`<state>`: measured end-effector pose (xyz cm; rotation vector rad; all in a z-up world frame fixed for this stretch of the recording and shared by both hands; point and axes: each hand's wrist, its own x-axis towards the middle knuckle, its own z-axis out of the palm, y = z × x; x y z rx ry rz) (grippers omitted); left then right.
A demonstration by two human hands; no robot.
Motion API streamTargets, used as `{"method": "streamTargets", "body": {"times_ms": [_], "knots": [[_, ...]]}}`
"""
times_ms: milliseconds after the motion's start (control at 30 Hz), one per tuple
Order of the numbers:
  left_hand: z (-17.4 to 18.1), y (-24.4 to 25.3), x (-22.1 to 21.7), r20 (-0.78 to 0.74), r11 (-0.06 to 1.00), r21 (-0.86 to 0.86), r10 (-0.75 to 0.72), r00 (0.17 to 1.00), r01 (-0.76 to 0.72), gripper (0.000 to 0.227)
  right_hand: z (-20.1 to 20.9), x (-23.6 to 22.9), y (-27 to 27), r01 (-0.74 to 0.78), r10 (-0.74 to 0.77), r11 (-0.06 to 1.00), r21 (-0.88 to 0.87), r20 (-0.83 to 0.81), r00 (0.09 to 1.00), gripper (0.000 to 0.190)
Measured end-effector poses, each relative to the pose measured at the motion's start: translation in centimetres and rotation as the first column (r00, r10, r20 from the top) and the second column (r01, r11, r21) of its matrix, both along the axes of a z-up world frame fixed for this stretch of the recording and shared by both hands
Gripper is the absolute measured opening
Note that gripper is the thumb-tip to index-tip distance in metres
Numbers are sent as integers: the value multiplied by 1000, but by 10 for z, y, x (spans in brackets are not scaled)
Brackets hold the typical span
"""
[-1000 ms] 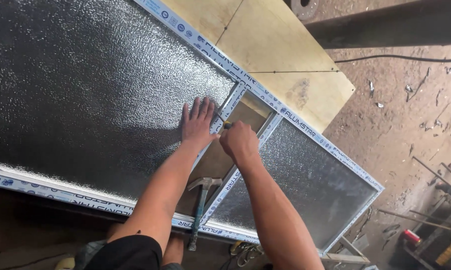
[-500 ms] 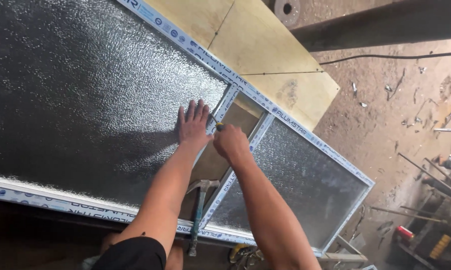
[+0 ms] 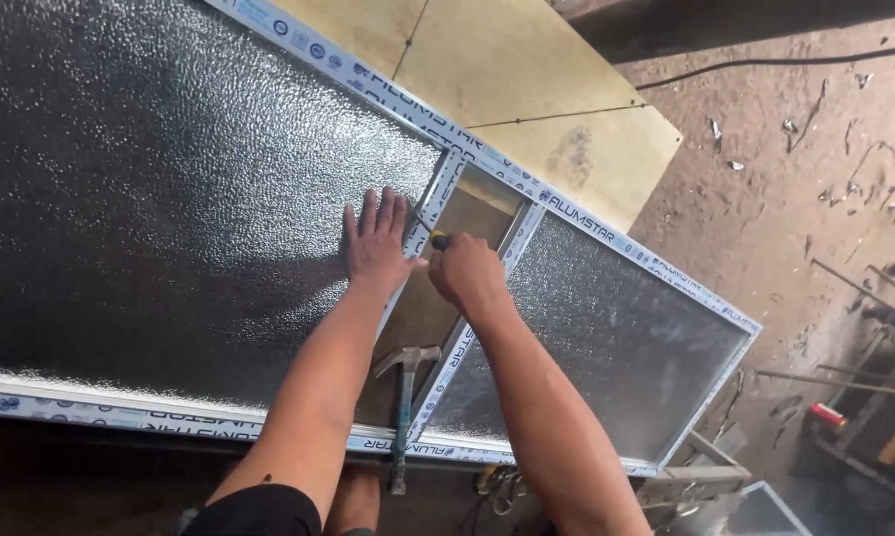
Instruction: Assembling a metal frame around a textured sheet using a hammer and screwdriver
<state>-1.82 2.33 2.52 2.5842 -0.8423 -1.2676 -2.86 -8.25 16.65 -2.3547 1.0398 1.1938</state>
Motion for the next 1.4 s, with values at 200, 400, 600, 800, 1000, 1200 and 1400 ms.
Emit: {"method": "streamTargets", "body": {"times_ms": [200, 400, 600, 800, 1000, 1200, 1400], "knots": [[2, -7, 1, -2, 997, 67, -25, 1000, 26, 101, -6, 5, 2, -77, 77, 997, -5, -18, 997, 37], [3, -14, -2, -5, 986, 151, -73, 997, 73, 93, -9, 13, 6, -59, 58, 996, 65, 25, 998, 29], [6, -15, 3, -30, 987, 140, -70, 997, 73, 95, -27, 16, -24, -84, 81, 990, 110, 25, 996, 32], [11, -11, 7, -35, 995, 86, -48, 998, 51, 96, -43, -7, -21, -193, 192, 979, 72, 18, 981, 27], [8, -13, 6, -45, 993, 109, -38, 998, 42, 101, 26, 6, -14, -85, 83, 993, 81, 32, 996, 43], [12, -15, 10, -72, 985, 146, -77, 994, 87, 102, 8, -2, -31, 43, -46, 996, 82, 29, 999, 37], [7, -16, 7, -52, 983, 155, -96, 994, 103, 105, -6, -1, -23, -10, 8, 998, 67, 24, 1000, 39]]}}
